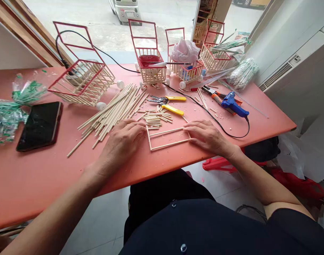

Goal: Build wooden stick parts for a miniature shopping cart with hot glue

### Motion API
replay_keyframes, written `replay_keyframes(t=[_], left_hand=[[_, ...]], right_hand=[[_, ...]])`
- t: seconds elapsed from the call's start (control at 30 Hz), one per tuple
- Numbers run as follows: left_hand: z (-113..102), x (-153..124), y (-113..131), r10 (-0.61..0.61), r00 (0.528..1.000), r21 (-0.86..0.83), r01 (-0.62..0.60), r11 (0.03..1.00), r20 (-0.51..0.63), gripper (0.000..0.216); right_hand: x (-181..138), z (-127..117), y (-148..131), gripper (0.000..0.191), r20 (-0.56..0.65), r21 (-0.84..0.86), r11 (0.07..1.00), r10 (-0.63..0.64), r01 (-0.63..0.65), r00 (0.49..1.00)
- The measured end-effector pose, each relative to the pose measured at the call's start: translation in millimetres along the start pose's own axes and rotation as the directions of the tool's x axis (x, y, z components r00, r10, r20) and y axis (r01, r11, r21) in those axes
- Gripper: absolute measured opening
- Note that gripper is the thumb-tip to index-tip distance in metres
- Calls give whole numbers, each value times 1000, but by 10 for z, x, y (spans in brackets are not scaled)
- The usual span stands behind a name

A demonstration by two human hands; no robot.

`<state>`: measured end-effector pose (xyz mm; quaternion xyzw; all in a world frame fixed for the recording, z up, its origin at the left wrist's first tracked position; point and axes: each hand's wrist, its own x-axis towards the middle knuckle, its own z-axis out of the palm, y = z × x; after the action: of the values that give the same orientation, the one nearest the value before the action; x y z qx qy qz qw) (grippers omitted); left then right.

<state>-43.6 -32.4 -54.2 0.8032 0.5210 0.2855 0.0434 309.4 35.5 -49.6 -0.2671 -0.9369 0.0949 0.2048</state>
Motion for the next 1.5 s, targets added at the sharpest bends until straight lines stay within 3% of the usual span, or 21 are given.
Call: replay_keyframes(t=[0.2, 0.4, 0.53, 0.63, 0.77, 0.87, 1.07, 1.27, 1.5], left_hand=[[4, -86, 95, -30, 997, 11, 30, 999, -68, 28], [-25, -160, 129, -152, 981, -34, 149, 988, -117, 23], [-33, -159, 135, -39, 988, 18, 43, 999, -146, 27], [-3, -123, 133, 45, 994, 68, -39, 997, -96, 28], [57, -43, 86, 47, 998, 96, -42, 995, -46, 31], [69, -26, 71, 42, 996, 113, -32, 993, -83, 31], [13, -296, 318, 114, 972, 184, -76, 980, -205, 19], [14, -600, 561, 184, 973, 269, -142, 953, -141, 37], [51, -651, 534, 198, 975, 263, -165, 950, -104, 38]], right_hand=[[15, 13, 30, 35, -10, -8, 999, -44, 44, 999], [22, 0, 60, 35, -18, -18, 996, -90, 90, 996], [10, -4, 65, 37, -13, -17, 997, -79, 79, 997], [3, -5, 65, 36, -10, -23, 997, -77, 77, 997], [2, -9, 58, 35, -12, -33, 996, -84, 83, 996], [-1, -10, 51, 35, -11, -44, 995, -89, 88, 996], [-31, -21, 33, 39, -13, -70, 992, -102, 101, 995], [-83, -52, -49, 42, -3, -83, 992, -92, 92, 996], [-121, -12, -104, 38, -31, -107, 993, -61, 57, 998]])
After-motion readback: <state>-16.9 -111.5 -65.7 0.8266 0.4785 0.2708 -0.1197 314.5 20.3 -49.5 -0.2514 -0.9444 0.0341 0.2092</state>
